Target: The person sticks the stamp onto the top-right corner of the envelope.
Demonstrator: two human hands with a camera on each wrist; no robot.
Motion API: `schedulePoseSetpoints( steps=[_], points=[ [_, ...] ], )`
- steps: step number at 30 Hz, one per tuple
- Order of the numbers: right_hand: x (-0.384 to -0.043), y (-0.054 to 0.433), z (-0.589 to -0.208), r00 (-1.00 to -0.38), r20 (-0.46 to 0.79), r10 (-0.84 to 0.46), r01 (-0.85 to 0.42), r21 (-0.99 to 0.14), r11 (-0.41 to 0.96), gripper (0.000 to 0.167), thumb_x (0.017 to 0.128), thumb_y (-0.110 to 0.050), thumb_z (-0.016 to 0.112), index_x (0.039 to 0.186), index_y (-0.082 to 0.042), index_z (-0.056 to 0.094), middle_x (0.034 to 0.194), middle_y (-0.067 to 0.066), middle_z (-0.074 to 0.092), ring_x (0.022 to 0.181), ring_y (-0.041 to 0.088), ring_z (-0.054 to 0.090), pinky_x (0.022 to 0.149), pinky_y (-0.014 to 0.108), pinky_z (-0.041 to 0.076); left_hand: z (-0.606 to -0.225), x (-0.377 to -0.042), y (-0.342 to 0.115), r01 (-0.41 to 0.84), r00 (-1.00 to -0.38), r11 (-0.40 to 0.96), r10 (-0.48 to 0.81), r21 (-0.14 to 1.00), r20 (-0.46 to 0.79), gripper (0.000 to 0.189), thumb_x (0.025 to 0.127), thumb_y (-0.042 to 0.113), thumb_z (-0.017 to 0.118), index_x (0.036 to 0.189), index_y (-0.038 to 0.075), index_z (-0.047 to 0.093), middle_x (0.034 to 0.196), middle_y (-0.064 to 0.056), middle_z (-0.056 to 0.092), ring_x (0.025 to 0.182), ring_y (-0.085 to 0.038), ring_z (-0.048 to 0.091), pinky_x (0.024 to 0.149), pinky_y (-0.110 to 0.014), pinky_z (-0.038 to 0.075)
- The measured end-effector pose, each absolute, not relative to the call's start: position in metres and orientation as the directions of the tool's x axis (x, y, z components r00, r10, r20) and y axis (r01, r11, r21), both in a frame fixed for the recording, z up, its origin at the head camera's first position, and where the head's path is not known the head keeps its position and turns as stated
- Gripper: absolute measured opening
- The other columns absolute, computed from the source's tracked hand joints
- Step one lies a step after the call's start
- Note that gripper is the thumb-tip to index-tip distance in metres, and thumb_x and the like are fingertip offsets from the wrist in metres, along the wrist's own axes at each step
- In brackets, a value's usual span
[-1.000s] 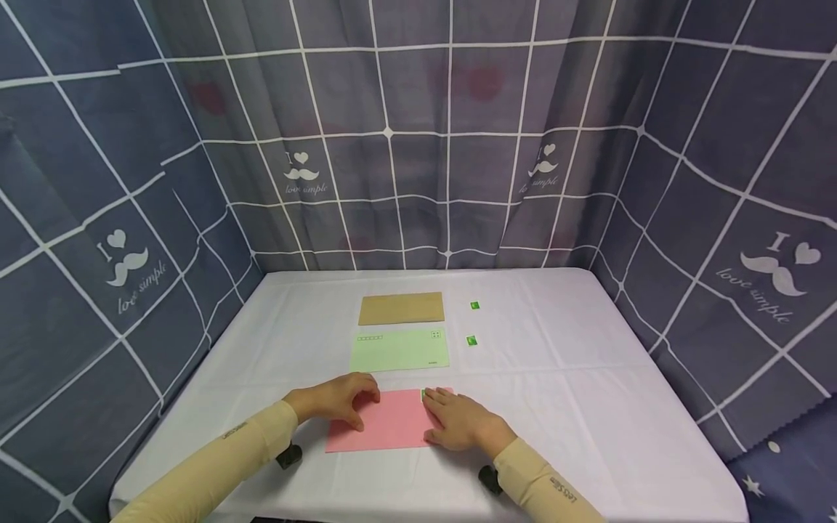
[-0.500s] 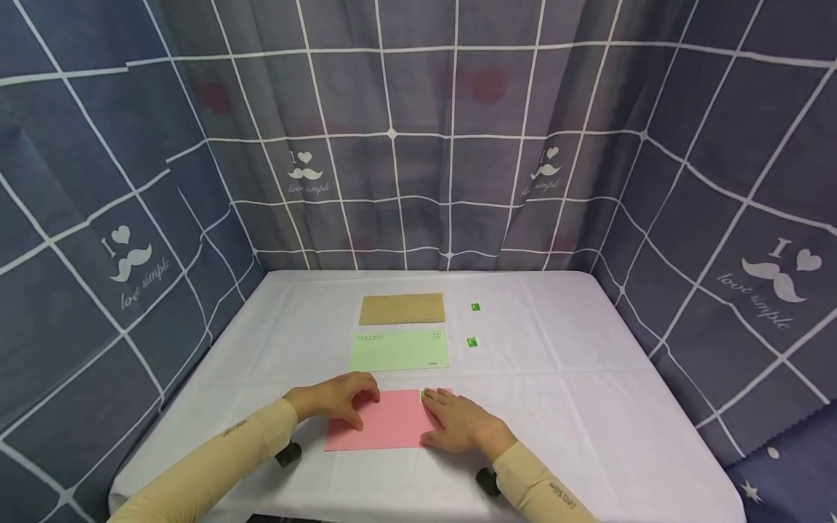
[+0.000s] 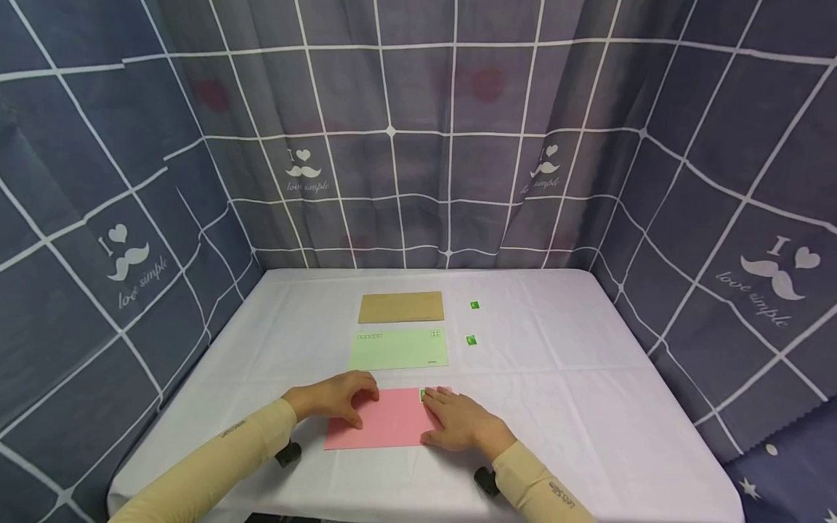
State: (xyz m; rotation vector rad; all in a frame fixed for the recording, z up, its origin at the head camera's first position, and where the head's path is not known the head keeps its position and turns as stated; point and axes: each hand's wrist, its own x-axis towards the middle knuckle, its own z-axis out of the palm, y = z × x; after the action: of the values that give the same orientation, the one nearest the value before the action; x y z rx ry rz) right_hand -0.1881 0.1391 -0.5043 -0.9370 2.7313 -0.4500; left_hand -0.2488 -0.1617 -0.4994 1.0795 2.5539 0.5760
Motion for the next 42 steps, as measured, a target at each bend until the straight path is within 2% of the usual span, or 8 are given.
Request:
schedulePoseSetpoints(
  steps=[7,18,24,28,35,42],
  points=[
    [-0.187,0.14,-0.502,-0.782,-0.112,-0.613,-0.547,-0.35,0.761,0.074,0.094,-0.045,0.063,0.151,-0.003,0.041,0.158,0.012,0.041,0.147,0.036,0.036,0.12,0.052,0.032,-0.5,-0.249,-0.159,0.625,-0.661,0.631,0.741,0.459,-0.119,0.046,0.07,0.019,0.092,0.108,0.015,0.067,0.107,0.01,0.061,0.106,-0.006,0.052,0.103,-0.03,0.047],
    [-0.192,0.143,-0.506,-0.808,-0.125,-0.576,-0.486,-0.411,0.771,0.076,0.095,-0.047,0.064,0.154,-0.006,0.038,0.161,0.01,0.037,0.148,0.033,0.036,0.12,0.05,0.032,-0.499,-0.25,-0.155,0.603,-0.672,0.649,0.727,0.463,-0.144,0.046,0.07,0.019,0.092,0.108,0.016,0.067,0.108,0.009,0.062,0.107,-0.008,0.052,0.103,-0.03,0.047],
    [-0.193,0.148,-0.503,-0.808,-0.13,-0.574,-0.445,-0.503,0.741,0.075,0.097,-0.046,0.061,0.155,-0.007,0.036,0.163,0.009,0.033,0.15,0.029,0.034,0.121,0.052,0.031,-0.496,-0.249,-0.154,0.615,-0.669,0.648,0.73,0.449,-0.138,0.046,0.069,0.018,0.092,0.108,0.015,0.067,0.109,0.006,0.063,0.107,-0.009,0.052,0.102,-0.03,0.047],
    [-0.196,0.151,-0.499,-0.804,-0.098,-0.586,-0.438,-0.569,0.696,0.074,0.097,-0.039,0.063,0.154,-0.002,0.034,0.163,0.012,0.032,0.151,0.032,0.031,0.121,0.054,0.028,-0.491,-0.249,-0.153,0.605,-0.679,0.66,0.72,0.446,-0.145,0.046,0.069,0.018,0.092,0.108,0.014,0.067,0.11,0.006,0.062,0.107,-0.01,0.052,0.102,-0.031,0.047],
    [-0.201,0.154,-0.5,-0.83,0.002,-0.558,-0.43,-0.64,0.636,0.068,0.096,-0.026,0.066,0.148,0.007,0.039,0.154,0.022,0.043,0.145,0.038,0.039,0.118,0.056,0.032,-0.489,-0.25,-0.153,0.597,-0.683,0.667,0.714,0.446,-0.153,0.046,0.07,0.018,0.091,0.108,0.014,0.067,0.11,0.007,0.062,0.107,-0.01,0.053,0.103,-0.032,0.048],
    [-0.204,0.159,-0.512,-0.892,0.043,-0.451,-0.338,-0.726,0.599,0.059,0.095,-0.026,0.068,0.14,0.006,0.05,0.142,0.023,0.054,0.134,0.04,0.05,0.112,0.056,0.041,-0.497,-0.247,-0.156,0.58,-0.689,0.66,0.71,0.477,-0.143,0.045,0.07,0.018,0.091,0.107,0.014,0.068,0.109,0.007,0.062,0.106,-0.009,0.053,0.101,-0.031,0.048]
  ],
)
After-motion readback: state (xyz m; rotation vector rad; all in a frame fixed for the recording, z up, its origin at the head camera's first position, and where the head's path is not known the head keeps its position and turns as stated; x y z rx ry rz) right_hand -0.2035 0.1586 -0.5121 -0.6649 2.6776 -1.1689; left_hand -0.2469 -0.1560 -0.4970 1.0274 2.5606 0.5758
